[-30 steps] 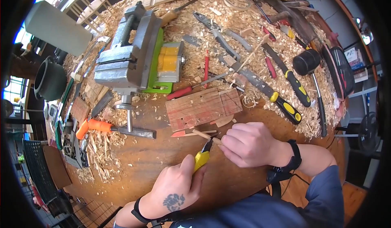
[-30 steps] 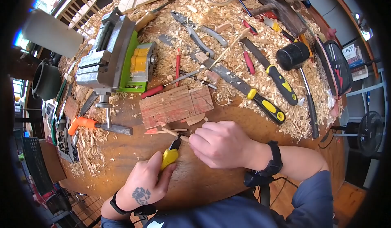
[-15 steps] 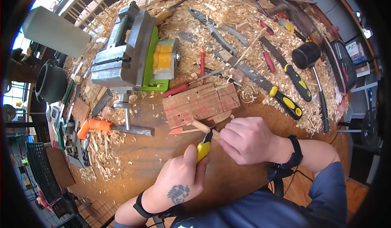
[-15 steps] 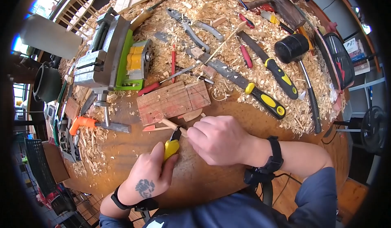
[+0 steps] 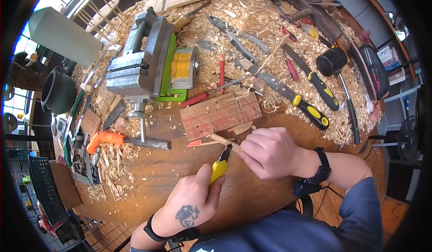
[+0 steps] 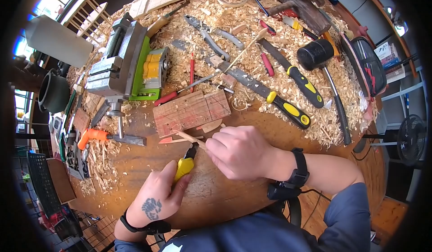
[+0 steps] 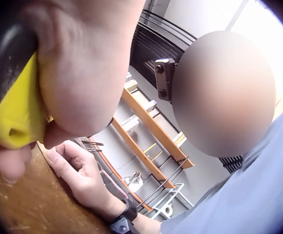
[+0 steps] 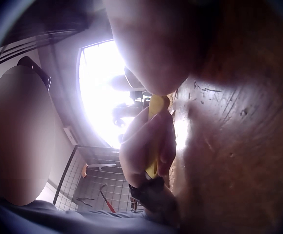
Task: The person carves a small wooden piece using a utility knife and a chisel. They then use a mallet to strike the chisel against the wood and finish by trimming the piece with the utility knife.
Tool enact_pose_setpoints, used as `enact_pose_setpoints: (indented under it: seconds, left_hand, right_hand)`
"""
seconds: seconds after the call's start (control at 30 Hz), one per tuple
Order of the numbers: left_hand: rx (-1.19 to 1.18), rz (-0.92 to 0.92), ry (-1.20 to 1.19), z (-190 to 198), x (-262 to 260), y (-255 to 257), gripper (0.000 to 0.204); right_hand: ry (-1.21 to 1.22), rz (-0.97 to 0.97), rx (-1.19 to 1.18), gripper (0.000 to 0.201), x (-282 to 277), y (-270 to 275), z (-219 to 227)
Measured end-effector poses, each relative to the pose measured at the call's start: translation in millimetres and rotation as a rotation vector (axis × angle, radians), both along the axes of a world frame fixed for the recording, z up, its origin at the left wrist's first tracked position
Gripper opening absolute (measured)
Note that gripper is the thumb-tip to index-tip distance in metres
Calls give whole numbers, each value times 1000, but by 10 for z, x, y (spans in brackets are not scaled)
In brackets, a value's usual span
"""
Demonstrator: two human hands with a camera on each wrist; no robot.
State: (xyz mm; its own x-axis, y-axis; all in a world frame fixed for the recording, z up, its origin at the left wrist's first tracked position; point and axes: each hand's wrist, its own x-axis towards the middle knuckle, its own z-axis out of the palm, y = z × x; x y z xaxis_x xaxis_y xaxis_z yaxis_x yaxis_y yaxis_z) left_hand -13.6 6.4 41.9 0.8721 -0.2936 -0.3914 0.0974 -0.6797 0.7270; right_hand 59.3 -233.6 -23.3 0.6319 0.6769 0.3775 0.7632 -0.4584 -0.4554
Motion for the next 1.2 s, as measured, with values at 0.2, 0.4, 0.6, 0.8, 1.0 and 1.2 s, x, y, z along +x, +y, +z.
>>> enact_pose_setpoints:
  seconds: [0.2, 0.4, 0.6, 0.8, 1.0, 1.2]
  left_hand:
    - [-3, -14, -64, -87, -24, -24, 28]
    - [10, -45, -61, -60, 75, -65, 29]
    - [-8, -7, -93, -104, 60, -96, 29]
    - [-38, 13, -95, -120, 6, -3, 26]
    - [-144, 236, -64, 176, 76, 239, 21]
    - [-86, 216, -202, -4, 113, 248, 21]
  right_hand:
    - [-14, 23, -13, 15, 12, -1, -3]
    - [-4, 36, -8, 15, 11, -12, -4]
    - [-13, 37, 3, 14, 13, -9, -19]
    - [-28, 40, -23, 13, 5, -11, 21]
    - [-92, 102, -81, 15, 36, -65, 93]
    - [-161, 144, -52, 25, 127, -112, 73]
